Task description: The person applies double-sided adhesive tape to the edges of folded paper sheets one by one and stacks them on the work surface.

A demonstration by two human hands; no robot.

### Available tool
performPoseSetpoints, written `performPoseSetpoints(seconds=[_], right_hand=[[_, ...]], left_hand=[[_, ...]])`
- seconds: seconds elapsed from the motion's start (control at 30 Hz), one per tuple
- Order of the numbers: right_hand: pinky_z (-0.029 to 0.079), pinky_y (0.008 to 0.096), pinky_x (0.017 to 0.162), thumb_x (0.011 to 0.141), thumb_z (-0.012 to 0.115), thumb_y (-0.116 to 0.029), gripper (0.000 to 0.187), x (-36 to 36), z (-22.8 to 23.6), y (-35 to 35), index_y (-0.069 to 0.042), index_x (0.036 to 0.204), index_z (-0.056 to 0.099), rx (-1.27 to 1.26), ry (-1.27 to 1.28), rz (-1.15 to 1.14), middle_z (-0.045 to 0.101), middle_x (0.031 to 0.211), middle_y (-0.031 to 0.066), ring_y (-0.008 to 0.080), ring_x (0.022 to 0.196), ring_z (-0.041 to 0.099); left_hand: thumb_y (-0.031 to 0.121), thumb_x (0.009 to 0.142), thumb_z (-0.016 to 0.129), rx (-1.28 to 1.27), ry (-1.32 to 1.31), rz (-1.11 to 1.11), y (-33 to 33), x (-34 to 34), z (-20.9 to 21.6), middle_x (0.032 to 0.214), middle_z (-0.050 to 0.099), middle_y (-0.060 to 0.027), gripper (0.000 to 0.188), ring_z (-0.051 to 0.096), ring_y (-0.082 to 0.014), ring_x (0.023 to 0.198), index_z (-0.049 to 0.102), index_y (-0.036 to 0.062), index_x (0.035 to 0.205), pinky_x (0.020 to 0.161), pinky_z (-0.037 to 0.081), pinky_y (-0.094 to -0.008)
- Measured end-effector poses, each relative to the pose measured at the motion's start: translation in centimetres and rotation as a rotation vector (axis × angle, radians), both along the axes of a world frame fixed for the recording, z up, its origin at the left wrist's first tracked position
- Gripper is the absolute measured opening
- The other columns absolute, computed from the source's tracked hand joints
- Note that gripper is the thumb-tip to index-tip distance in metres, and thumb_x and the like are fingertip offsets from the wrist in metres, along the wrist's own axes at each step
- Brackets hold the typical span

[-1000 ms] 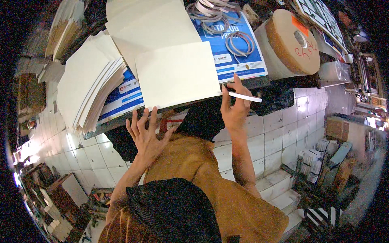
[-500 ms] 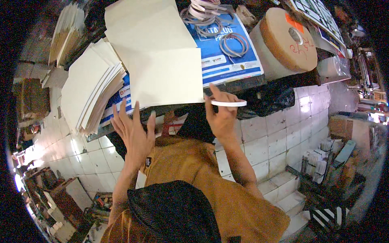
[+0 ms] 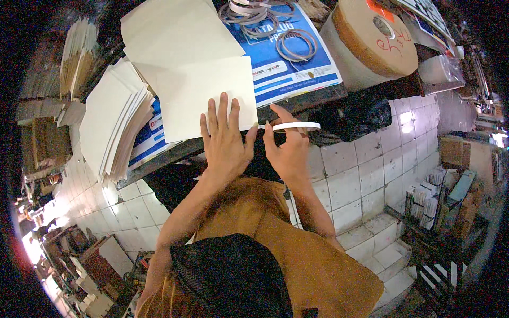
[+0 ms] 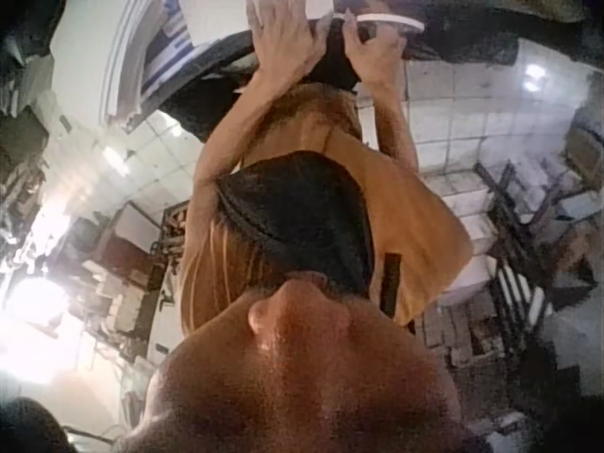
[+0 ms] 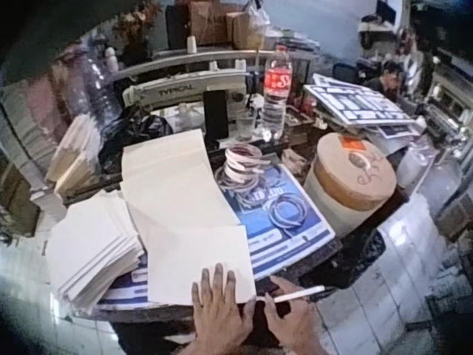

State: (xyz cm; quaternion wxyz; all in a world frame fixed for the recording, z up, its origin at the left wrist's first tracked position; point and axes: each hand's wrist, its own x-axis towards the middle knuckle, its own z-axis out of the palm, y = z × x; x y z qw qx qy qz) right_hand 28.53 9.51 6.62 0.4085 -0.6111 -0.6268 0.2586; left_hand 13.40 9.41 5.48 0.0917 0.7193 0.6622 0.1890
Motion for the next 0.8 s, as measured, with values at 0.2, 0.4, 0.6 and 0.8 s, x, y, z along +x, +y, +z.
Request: performPoseSetpoints(seconds=[0.2,0.4,0.6,0.8], right_hand=[[0.043,0.0467,0.094,0.09,0.068,-0.006,0.015,-0.1,2.5,-3.0,-0.003,0.104,0.066,0.336,-0.203,0.25,0.069,0.1,0.0117,0.0327,0.097,0.064],[0.052,0.0336,0.088,0.096,0.065,0.006,0.018,3.8,0.2,-3.1,0.004,0.114,0.062,0.412,0.115,-0.182,0.067,0.103,0.0104,0.0179,0.096,0.061],[0.051,0.0282,0.086,0.096,0.066,0.005,0.026,3.8,-0.8,-3.9,0.004,0.122,0.061,0.375,0.277,-0.236,0.066,0.105,0.0091,0.0129,0.093,0.06],[0.052,0.0273,0.084,0.095,0.066,0.006,0.031,3.1,-1.4,-3.3,0.004,0.126,0.062,0.414,0.157,-0.16,0.067,0.104,0.0079,0.0116,0.092,0.06]], left_hand=[[0.043,0.097,0.061,0.03,0.047,0.006,-0.1,-0.3,0.0,0.164,0.032,-0.0191,0.07,0.027,-0.0411,0.152,0.046,0.0032,0.152,0.121,0.022,-0.06],[0.011,0.09,0.061,0.002,0.013,-0.285,-2.2,-3.6,0.5,0.162,0.04,-0.0142,0.063,0.043,-0.0368,0.145,0.05,0.0134,0.152,0.115,0.038,-0.0513],[-0.002,0.09,0.054,0.642,-0.374,0.068,-2.9,-12.0,13.6,0.156,0.049,-0.0157,0.056,0.044,-0.0343,0.145,0.054,-0.0001,0.146,0.119,0.035,-0.0462],[0.011,0.097,0.061,0.124,0.236,0.342,0.9,-18.9,6.2,0.156,0.046,-0.0206,0.051,0.038,-0.0394,0.147,0.053,0.0043,0.147,0.122,0.029,-0.0487]])
